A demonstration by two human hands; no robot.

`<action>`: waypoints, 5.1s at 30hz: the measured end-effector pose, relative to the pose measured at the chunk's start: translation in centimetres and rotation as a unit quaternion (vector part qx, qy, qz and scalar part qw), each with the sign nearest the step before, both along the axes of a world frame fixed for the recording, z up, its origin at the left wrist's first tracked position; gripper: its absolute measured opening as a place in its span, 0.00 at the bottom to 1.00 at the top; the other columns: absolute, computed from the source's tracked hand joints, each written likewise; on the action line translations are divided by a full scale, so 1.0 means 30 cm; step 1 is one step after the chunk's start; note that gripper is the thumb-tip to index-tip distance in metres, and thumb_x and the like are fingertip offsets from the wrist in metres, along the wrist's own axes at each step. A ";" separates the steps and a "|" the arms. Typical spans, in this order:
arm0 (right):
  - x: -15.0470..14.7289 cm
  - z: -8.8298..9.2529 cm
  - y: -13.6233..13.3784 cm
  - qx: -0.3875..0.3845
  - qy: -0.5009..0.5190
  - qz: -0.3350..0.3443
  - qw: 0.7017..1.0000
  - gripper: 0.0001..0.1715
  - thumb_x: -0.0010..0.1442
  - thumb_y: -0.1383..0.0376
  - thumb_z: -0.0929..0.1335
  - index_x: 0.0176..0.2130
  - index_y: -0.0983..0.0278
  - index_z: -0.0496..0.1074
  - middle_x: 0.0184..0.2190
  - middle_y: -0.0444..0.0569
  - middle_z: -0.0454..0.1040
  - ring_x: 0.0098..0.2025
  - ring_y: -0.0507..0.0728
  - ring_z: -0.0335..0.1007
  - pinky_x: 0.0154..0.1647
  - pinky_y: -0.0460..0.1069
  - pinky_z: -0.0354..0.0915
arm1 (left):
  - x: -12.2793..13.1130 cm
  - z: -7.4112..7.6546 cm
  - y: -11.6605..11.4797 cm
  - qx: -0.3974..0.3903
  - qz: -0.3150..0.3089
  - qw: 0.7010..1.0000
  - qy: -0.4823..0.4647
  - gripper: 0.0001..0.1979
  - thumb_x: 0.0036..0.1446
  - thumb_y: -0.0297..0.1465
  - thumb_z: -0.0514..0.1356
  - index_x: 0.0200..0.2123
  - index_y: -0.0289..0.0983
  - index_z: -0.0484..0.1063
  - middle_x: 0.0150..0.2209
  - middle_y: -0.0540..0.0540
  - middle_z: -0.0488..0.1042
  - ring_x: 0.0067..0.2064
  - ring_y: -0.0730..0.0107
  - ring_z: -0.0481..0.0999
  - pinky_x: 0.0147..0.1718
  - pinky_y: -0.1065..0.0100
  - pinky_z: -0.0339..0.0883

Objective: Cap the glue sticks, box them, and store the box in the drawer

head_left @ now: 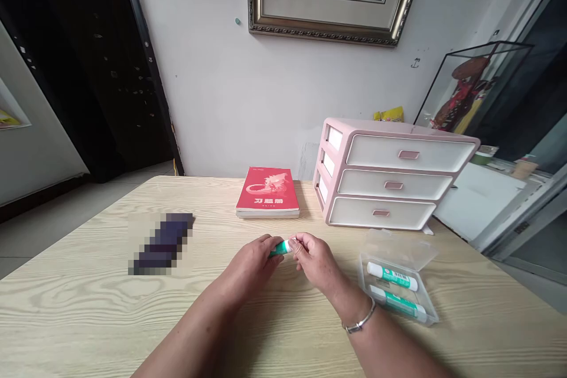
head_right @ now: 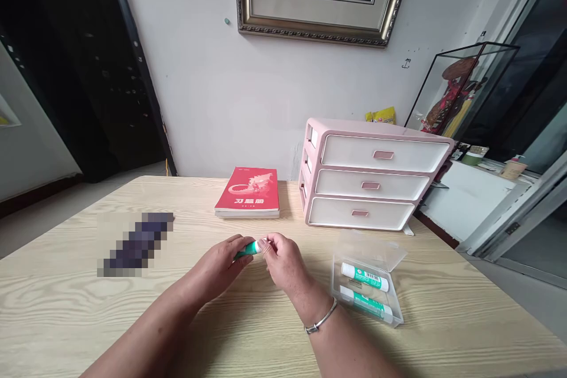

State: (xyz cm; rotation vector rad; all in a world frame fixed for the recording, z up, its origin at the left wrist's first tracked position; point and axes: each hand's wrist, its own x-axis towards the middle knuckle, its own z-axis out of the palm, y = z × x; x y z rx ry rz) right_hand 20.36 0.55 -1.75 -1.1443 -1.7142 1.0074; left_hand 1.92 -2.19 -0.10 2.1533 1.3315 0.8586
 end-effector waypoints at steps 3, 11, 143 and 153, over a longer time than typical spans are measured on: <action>-0.001 -0.019 0.010 -0.043 0.019 -0.024 0.999 0.26 0.62 0.47 0.64 0.41 0.67 0.73 0.23 0.43 0.69 0.22 0.51 0.65 0.21 0.46 0.64 | 0.002 -0.015 0.008 -0.005 0.004 1.000 0.003 0.11 0.62 0.33 0.55 0.45 0.38 0.71 0.39 0.45 0.73 0.39 0.64 0.70 0.38 0.67 0.60; 0.036 0.024 -0.018 0.137 -0.036 0.066 0.988 0.20 0.66 0.55 0.64 0.52 0.62 0.72 0.38 0.49 0.75 0.38 0.55 0.71 0.43 0.50 0.69 | -0.040 0.012 0.012 -0.112 -0.069 0.989 -0.069 0.13 0.64 0.40 0.53 0.41 0.36 0.71 0.34 0.49 0.72 0.34 0.70 0.68 0.34 0.70 0.60; 0.728 0.032 -0.314 0.222 -0.328 -0.155 0.905 0.27 0.56 0.61 0.72 0.55 0.59 0.70 0.55 0.52 0.71 0.56 0.61 0.68 0.59 0.57 0.64 | 0.074 -0.103 -0.017 0.031 0.080 0.996 0.004 0.26 0.57 0.54 0.56 0.45 0.39 0.73 0.44 0.42 0.77 0.37 0.61 0.77 0.36 0.64 0.72; 0.739 -0.096 -0.344 0.271 -0.342 -0.135 0.890 0.27 0.60 0.72 0.67 0.58 0.60 0.70 0.61 0.53 0.69 0.65 0.62 0.60 0.65 0.61 0.60 | 0.455 -0.081 -0.029 0.242 -0.141 0.951 0.128 0.35 0.58 0.40 0.62 0.67 0.44 0.57 0.68 0.38 0.58 0.64 0.49 0.63 0.59 0.49 0.64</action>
